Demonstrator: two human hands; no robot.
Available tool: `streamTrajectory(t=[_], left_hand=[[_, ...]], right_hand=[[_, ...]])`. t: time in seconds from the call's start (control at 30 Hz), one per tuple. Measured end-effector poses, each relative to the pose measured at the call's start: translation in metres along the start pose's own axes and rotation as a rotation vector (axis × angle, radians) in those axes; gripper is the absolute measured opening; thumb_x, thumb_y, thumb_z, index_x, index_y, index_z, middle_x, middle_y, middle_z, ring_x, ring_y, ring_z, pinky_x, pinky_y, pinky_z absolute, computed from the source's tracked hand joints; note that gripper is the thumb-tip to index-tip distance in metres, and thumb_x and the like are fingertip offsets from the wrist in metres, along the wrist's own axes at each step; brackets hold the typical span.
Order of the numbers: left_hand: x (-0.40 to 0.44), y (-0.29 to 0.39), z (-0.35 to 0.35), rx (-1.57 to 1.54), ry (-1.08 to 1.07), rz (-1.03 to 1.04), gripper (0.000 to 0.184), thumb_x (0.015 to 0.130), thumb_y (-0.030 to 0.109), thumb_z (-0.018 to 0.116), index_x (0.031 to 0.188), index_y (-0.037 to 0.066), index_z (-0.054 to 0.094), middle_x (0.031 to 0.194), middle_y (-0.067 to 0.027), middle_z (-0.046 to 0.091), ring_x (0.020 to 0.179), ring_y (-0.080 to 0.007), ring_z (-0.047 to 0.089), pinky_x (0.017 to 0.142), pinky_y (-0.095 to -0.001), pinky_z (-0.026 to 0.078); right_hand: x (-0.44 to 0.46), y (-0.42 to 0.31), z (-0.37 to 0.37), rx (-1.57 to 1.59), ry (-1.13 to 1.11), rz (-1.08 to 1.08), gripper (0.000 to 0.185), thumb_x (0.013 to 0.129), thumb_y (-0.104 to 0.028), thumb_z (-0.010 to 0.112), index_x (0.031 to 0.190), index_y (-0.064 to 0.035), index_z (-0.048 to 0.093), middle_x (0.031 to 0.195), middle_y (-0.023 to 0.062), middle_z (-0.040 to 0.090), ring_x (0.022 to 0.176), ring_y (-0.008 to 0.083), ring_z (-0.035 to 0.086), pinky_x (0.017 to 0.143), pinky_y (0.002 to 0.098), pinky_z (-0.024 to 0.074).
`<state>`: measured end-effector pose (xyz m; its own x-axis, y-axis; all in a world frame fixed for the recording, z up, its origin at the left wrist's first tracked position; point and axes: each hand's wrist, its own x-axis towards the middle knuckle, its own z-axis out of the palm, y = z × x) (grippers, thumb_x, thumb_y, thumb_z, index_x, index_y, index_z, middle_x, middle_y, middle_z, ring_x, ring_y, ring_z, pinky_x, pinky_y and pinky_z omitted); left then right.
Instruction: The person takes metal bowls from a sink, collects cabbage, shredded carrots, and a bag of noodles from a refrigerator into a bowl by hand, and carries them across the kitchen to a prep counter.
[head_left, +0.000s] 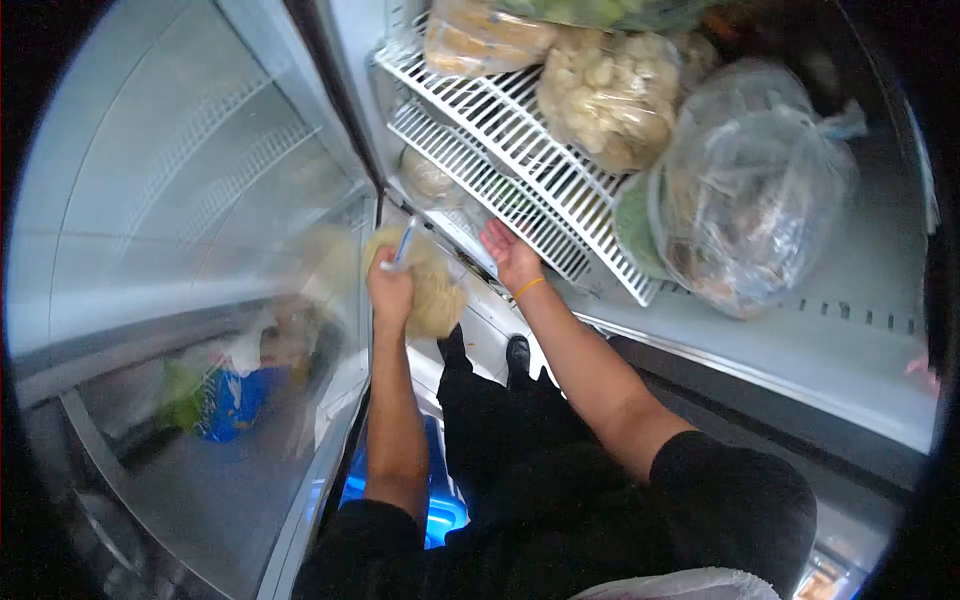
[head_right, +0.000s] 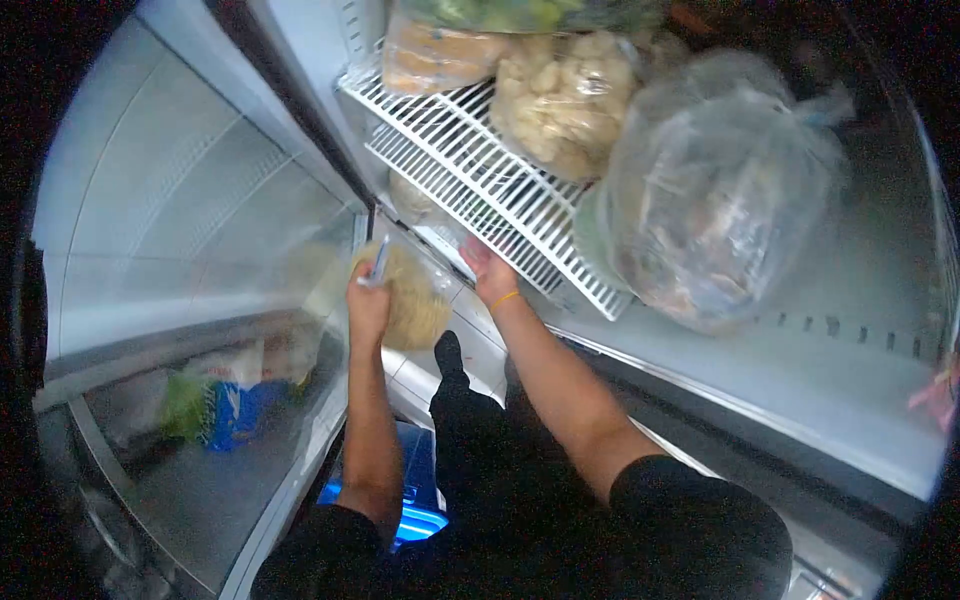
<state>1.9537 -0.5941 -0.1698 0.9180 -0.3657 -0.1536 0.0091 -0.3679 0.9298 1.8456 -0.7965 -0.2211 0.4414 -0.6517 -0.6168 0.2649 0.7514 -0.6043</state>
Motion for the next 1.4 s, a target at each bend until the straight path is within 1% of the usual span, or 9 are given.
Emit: streamTrajectory(t=[0.27, 0.63, 0.93, 1.03, 1.13, 1.2, 1.27, 1.37, 1.4], left_hand=[[-0.090, -0.036, -0.036, 0.229, -0.273, -0.184, 0.015, 0.078, 0.000, 0.065, 0.092, 0.002, 0.062, 0.078, -0.0110, 0.066, 0.072, -0.0214, 0.062, 0.071, -0.0388, 0.051], [-0.133, 0.046, -0.087, 0.563, -0.424, 0.063, 0.020, 0.078, 0.001, 0.062, 0.098, 0.005, 0.060, 0.083, -0.0215, 0.065, 0.080, -0.0404, 0.064, 0.074, -0.0416, 0.051], [-0.213, 0.104, -0.079, 0.412, -0.421, 0.039, 0.027, 0.076, -0.004, 0.063, 0.102, 0.004, 0.064, 0.088, -0.0124, 0.069, 0.087, -0.0202, 0.065, 0.081, -0.0353, 0.052], [-0.255, 0.117, -0.065, 0.318, -0.352, -0.007, 0.031, 0.075, -0.005, 0.062, 0.104, 0.005, 0.066, 0.087, -0.0082, 0.069, 0.086, -0.0168, 0.065, 0.081, -0.0335, 0.052], [-0.315, 0.127, -0.043, 0.259, -0.330, -0.054, 0.029, 0.074, -0.003, 0.062, 0.101, 0.006, 0.067, 0.085, -0.0118, 0.071, 0.086, -0.0191, 0.068, 0.079, -0.0357, 0.053], [-0.343, 0.101, -0.028, 0.231, -0.313, -0.038, 0.029, 0.077, -0.002, 0.063, 0.104, 0.006, 0.070, 0.091, -0.0110, 0.072, 0.087, -0.0140, 0.066, 0.079, -0.0340, 0.053], [-0.380, 0.125, -0.029, 0.330, -0.329, -0.098, 0.032, 0.079, 0.006, 0.068, 0.111, 0.011, 0.069, 0.102, -0.0177, 0.074, 0.095, -0.0290, 0.072, 0.084, -0.0418, 0.055], [-0.437, 0.080, -0.012, 0.403, -0.310, -0.039, 0.034, 0.078, 0.009, 0.069, 0.112, 0.014, 0.070, 0.101, -0.0195, 0.073, 0.097, -0.0351, 0.071, 0.085, -0.0449, 0.055], [-0.460, 0.086, -0.009, 0.470, -0.343, -0.084, 0.034, 0.078, 0.011, 0.070, 0.112, 0.015, 0.070, 0.100, -0.0194, 0.072, 0.097, -0.0359, 0.070, 0.084, -0.0457, 0.054]], right_hand=[[-0.120, -0.010, -0.111, -0.728, -0.291, 0.337, 0.034, 0.097, -0.025, 0.065, 0.124, -0.0063, 0.059, 0.109, 0.0105, 0.064, 0.096, 0.0251, 0.068, 0.080, 0.0436, 0.0622], [-0.057, -0.051, -0.341, 0.023, 0.621, 0.085, 0.045, 0.098, -0.044, 0.056, 0.126, -0.0088, 0.053, 0.120, 0.0135, 0.051, 0.102, 0.0340, 0.061, 0.074, 0.0446, 0.0574], [-0.007, -0.044, -0.348, 0.100, 0.616, -0.042, 0.042, 0.096, -0.016, 0.055, 0.137, -0.0086, 0.054, 0.131, 0.0182, 0.058, 0.109, 0.0333, 0.065, 0.077, 0.0470, 0.0591], [-0.048, -0.035, -0.342, -0.347, 0.426, 0.002, 0.036, 0.097, -0.024, 0.057, 0.128, -0.0070, 0.060, 0.123, 0.0195, 0.063, 0.109, 0.0343, 0.065, 0.083, 0.0466, 0.0572], [-0.102, -0.029, -0.340, -1.952, 0.072, -0.140, 0.035, 0.098, -0.033, 0.059, 0.119, -0.0055, 0.067, 0.115, 0.0209, 0.068, 0.110, 0.0354, 0.066, 0.089, 0.0462, 0.0554], [-0.143, -0.036, -0.323, -2.377, -0.345, -0.204, 0.040, 0.096, -0.037, 0.063, 0.114, -0.0010, 0.067, 0.106, 0.0215, 0.070, 0.102, 0.0374, 0.068, 0.092, 0.0459, 0.0537], [-0.120, 0.022, -0.398, -2.013, -0.224, -0.518, 0.044, 0.092, -0.039, 0.070, 0.114, -0.0008, 0.067, 0.100, 0.0216, 0.071, 0.097, 0.0403, 0.068, 0.092, 0.0499, 0.0524], [-0.110, 0.050, -0.425, -0.272, -0.037, 0.287, 0.049, 0.090, -0.010, 0.061, 0.138, -0.0043, 0.050, 0.141, 0.0205, 0.051, 0.120, 0.0374, 0.062, 0.098, 0.0504, 0.0584], [-0.155, 0.028, -0.399, -0.399, 0.002, 0.350, 0.053, 0.090, -0.004, 0.054, 0.142, -0.0041, 0.047, 0.139, 0.0224, 0.053, 0.121, 0.0394, 0.061, 0.097, 0.0508, 0.0598]])
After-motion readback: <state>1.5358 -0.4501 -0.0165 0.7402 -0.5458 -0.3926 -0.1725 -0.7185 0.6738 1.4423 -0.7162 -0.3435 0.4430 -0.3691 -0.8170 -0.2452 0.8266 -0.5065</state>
